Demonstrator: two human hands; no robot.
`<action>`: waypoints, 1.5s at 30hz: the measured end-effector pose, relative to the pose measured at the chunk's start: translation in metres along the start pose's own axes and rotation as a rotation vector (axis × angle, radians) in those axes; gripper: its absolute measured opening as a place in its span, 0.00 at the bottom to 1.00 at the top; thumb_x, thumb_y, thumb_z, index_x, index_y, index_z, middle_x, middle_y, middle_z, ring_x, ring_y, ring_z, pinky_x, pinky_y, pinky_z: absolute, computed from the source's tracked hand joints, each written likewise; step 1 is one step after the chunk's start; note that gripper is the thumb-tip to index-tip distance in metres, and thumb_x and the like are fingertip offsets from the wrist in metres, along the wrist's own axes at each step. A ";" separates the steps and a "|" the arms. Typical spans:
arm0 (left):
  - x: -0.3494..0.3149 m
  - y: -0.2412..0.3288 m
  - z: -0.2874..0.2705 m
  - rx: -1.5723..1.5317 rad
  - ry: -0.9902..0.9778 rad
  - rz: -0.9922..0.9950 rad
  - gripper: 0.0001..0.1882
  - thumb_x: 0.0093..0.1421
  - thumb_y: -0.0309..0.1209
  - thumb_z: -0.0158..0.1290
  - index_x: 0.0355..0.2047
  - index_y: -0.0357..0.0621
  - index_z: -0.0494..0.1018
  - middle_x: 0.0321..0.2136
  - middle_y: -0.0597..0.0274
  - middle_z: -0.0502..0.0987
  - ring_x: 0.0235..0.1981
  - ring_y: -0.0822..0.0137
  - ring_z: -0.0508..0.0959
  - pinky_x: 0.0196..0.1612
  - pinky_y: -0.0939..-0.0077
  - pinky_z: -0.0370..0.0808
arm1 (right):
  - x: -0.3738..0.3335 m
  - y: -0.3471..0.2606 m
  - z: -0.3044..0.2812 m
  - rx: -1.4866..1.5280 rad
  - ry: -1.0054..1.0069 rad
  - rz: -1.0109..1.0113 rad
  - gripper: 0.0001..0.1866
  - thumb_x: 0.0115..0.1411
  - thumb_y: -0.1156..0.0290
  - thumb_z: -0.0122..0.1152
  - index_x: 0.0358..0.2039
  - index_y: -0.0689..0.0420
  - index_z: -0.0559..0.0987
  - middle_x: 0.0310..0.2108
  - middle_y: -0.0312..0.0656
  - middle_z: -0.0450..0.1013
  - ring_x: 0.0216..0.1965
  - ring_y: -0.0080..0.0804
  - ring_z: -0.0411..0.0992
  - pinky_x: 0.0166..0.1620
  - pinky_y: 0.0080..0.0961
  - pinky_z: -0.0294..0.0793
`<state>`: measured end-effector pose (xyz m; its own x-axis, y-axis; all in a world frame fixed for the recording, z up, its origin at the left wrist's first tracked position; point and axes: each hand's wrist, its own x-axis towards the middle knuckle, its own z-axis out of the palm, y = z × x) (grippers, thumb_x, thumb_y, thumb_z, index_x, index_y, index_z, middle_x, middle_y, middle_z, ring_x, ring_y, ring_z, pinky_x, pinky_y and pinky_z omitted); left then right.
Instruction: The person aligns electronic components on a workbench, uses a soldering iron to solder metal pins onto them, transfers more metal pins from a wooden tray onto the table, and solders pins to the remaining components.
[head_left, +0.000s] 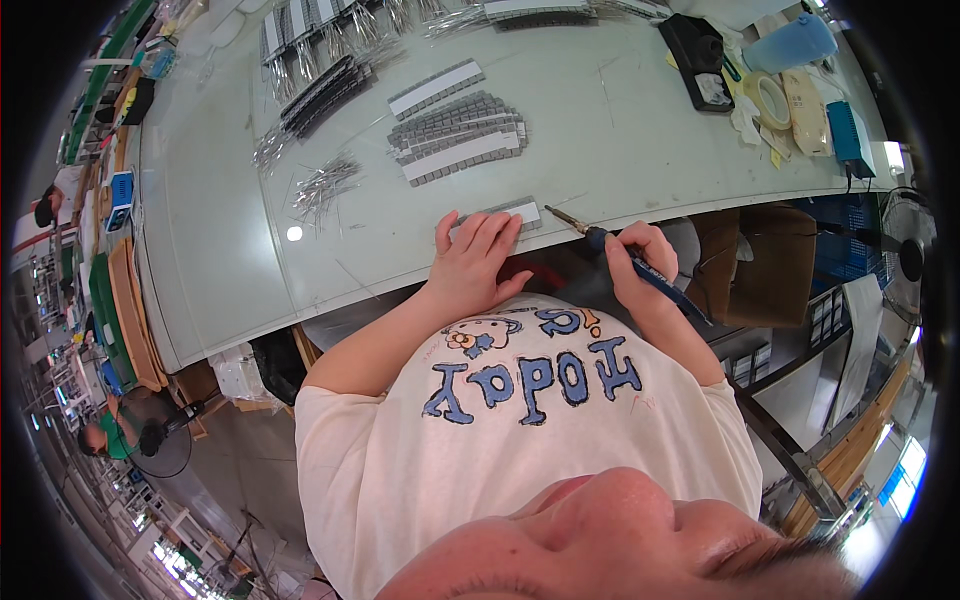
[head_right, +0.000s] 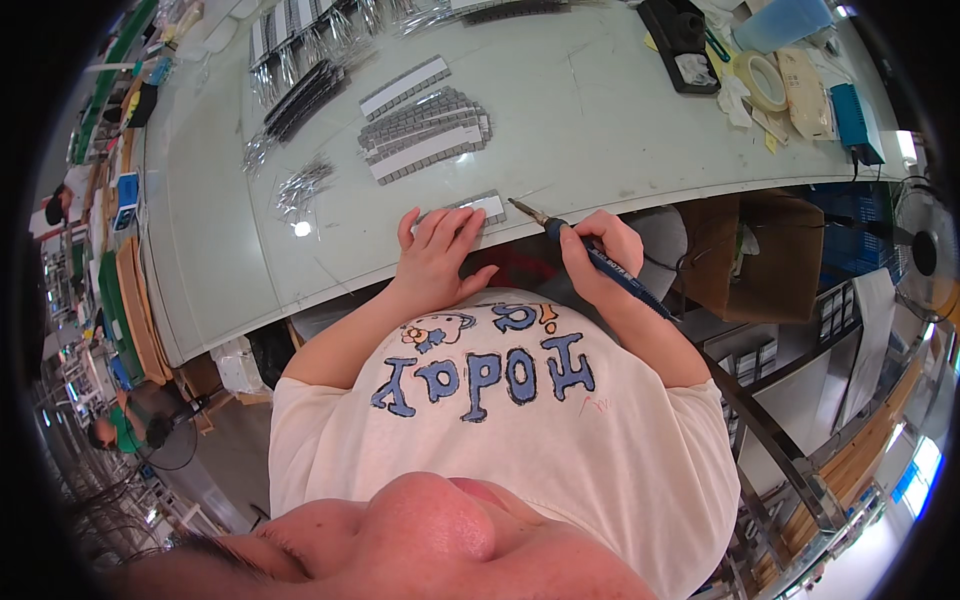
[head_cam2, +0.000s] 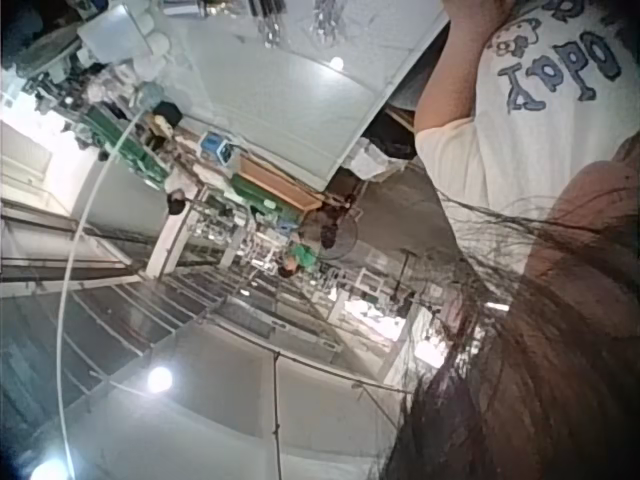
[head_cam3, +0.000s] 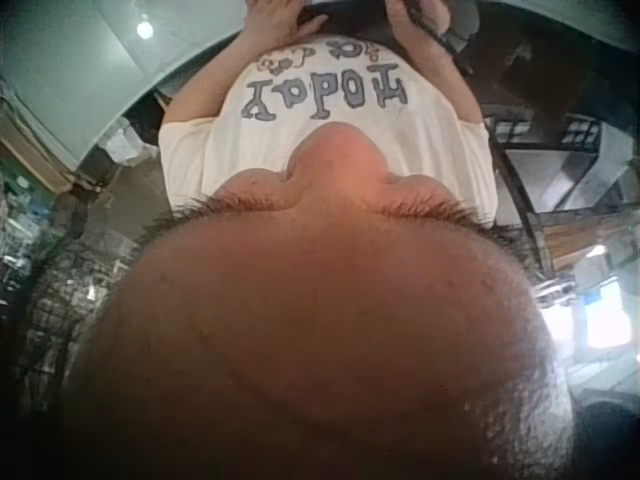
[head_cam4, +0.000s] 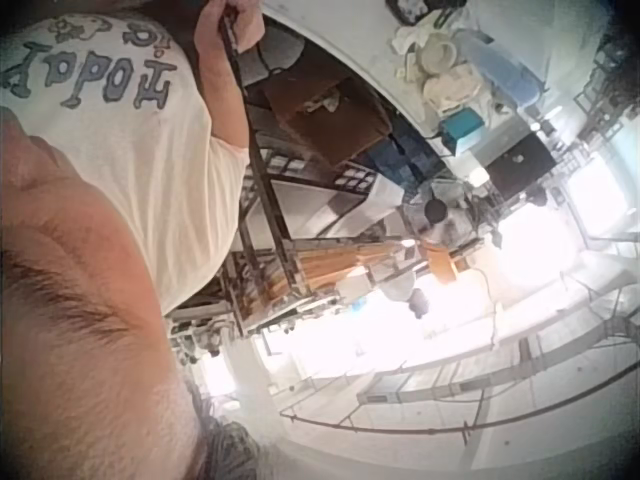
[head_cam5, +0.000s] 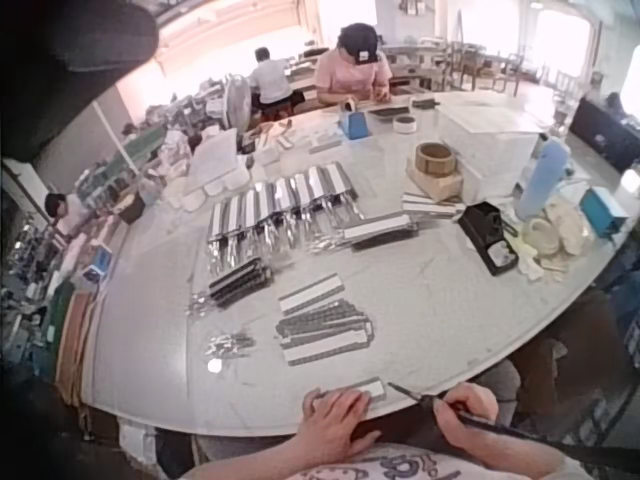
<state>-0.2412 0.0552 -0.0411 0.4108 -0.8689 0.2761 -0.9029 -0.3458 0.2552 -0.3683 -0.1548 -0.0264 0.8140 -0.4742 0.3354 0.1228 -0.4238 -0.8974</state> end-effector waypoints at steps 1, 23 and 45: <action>0.000 0.000 0.000 0.000 -0.002 0.000 0.36 0.46 0.50 0.59 0.52 0.42 0.67 0.48 0.64 0.66 0.51 0.66 0.64 0.60 0.54 0.47 | 0.000 0.000 0.000 -0.005 0.004 -0.011 0.08 0.53 0.84 0.58 0.27 0.60 0.68 0.19 0.35 0.65 0.19 0.17 0.57 0.23 0.17 0.56; -0.001 0.000 0.002 -0.002 0.026 0.005 0.35 0.47 0.49 0.59 0.51 0.43 0.68 0.47 0.64 0.67 0.50 0.66 0.64 0.58 0.57 0.49 | 0.016 0.002 0.005 -0.090 -0.046 -0.148 0.10 0.49 0.79 0.63 0.23 0.58 0.68 0.13 0.35 0.63 0.14 0.21 0.60 0.19 0.22 0.58; 0.002 -0.009 -0.003 -0.066 0.073 -0.045 0.36 0.47 0.48 0.60 0.53 0.43 0.66 0.48 0.61 0.67 0.50 0.62 0.66 0.57 0.54 0.55 | -0.008 0.013 0.005 0.016 0.246 0.065 0.06 0.54 0.84 0.56 0.29 0.60 0.70 0.28 0.37 0.70 0.30 0.22 0.66 0.35 0.19 0.67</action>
<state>-0.2316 0.0580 -0.0402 0.4613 -0.8238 0.3294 -0.8740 -0.3580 0.3285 -0.3703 -0.1528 -0.0421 0.6579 -0.6748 0.3344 0.0849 -0.3748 -0.9232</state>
